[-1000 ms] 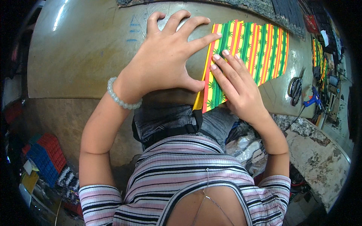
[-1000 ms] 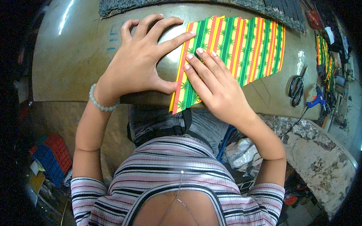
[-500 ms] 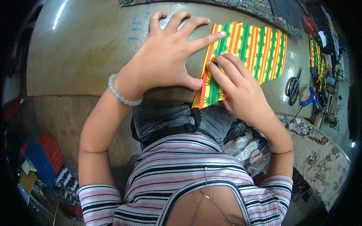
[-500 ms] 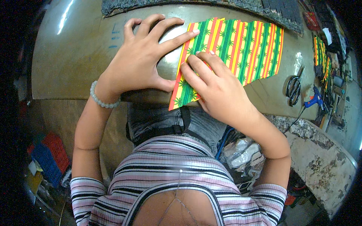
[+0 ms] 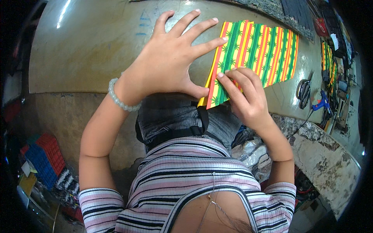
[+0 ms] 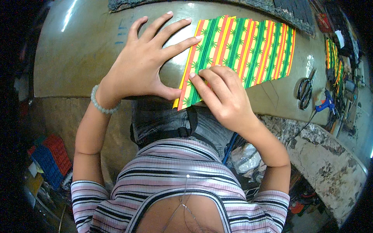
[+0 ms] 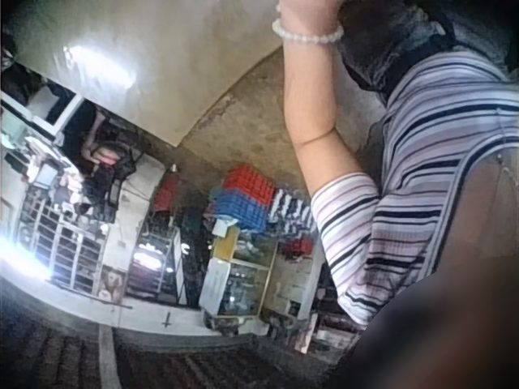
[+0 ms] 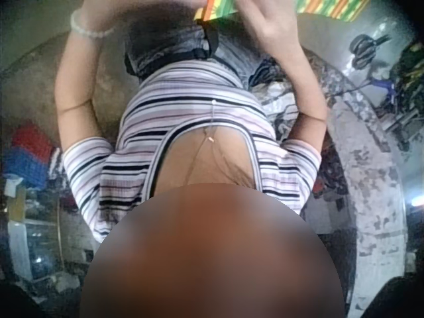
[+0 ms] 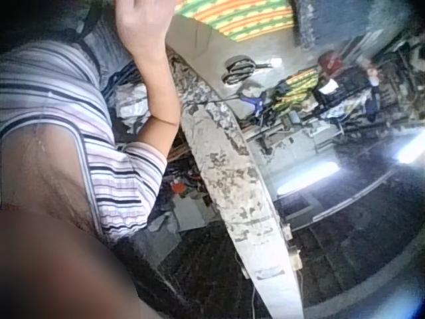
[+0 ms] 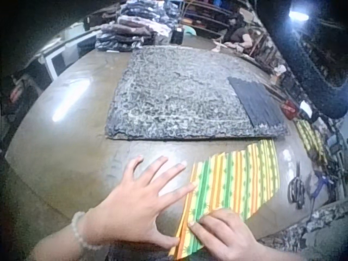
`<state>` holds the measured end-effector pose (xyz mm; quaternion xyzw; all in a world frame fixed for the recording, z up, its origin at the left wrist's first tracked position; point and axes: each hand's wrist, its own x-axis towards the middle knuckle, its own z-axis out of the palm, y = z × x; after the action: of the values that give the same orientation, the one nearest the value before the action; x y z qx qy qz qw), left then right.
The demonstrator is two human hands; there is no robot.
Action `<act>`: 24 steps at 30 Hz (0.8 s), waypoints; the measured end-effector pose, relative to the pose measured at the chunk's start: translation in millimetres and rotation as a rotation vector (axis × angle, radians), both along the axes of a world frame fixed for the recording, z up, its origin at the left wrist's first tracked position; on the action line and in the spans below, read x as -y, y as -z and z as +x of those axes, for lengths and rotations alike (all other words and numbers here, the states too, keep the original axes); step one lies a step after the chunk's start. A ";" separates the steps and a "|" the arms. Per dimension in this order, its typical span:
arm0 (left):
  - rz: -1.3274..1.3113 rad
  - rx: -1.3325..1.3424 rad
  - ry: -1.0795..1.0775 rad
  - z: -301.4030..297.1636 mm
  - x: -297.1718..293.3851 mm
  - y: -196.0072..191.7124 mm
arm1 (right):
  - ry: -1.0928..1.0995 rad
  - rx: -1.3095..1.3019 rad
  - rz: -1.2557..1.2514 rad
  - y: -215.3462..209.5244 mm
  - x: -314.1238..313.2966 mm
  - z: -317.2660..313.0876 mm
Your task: The person folds and aligns a green-and-yellow striped fabric piece, then attaches a black strip to its edge. They repeat this process with several similar pieces, stacking the finished items on the table. The person also uses scissors to trim a yellow strip and applies adhesive from a small container to secure the black strip.
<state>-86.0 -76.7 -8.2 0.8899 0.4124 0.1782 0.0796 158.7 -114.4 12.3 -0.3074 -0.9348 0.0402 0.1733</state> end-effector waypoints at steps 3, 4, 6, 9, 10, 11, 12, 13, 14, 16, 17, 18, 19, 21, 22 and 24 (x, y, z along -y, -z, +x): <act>0.009 0.001 0.000 0.0 -0.4 -0.4 | -0.016 0.025 0.033 1.9 0.8 -2.2; 0.026 -0.023 -0.005 -0.1 -0.4 -0.5 | -0.014 0.036 0.027 1.8 0.9 -3.0; 0.014 0.009 -0.001 -0.2 -0.6 -0.5 | -0.012 0.058 0.026 1.0 0.6 -4.3; 0.014 0.013 -0.002 -0.8 -1.5 -0.4 | -0.016 0.094 0.034 -1.7 -0.1 -6.4; 0.031 -0.010 -0.006 -1.0 -1.6 -0.3 | -0.017 0.103 0.030 -2.7 -0.3 -7.3; 0.014 0.015 0.000 -1.2 -1.6 -0.1 | -0.014 0.109 0.024 -3.8 -0.4 -8.1; 0.015 0.017 0.001 -1.4 -1.4 0.1 | -0.014 0.131 0.031 -5.1 -0.2 -9.0; 0.036 0.000 -0.001 -1.3 -0.7 0.5 | -0.012 0.152 0.038 -6.1 0.2 -9.9; 0.020 0.022 0.002 -1.4 -0.5 0.7 | -0.009 0.171 0.044 -7.7 0.7 -10.7; 0.046 0.025 0.005 -1.4 -0.2 1.6 | 0.010 0.199 -0.016 -10.6 0.8 -12.1; 0.022 0.021 0.004 -1.6 -0.5 2.2 | 0.019 0.217 -0.047 -12.0 0.3 -12.8; 0.022 0.018 0.006 -1.5 -1.3 2.6 | 0.020 0.199 -0.074 -13.1 -1.3 -13.4; 0.045 0.000 0.003 -1.8 -2.3 2.9 | 0.019 0.186 -0.102 -14.2 -3.7 -13.9; 0.034 0.031 0.014 -1.8 -3.3 2.9 | 0.005 0.171 -0.135 -16.4 -9.2 -14.4; 0.039 -0.015 0.013 -2.1 -2.8 2.6 | -0.003 0.168 -0.147 -17.8 -11.6 -14.0; 0.044 0.026 0.011 -3.0 -0.1 0.6 | -0.023 0.166 -0.173 -21.3 -14.3 -13.1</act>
<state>-89.0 -76.5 -8.8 0.8914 0.4022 0.1980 0.0665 145.6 -100.1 33.6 -0.3129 -0.9424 0.0971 0.0679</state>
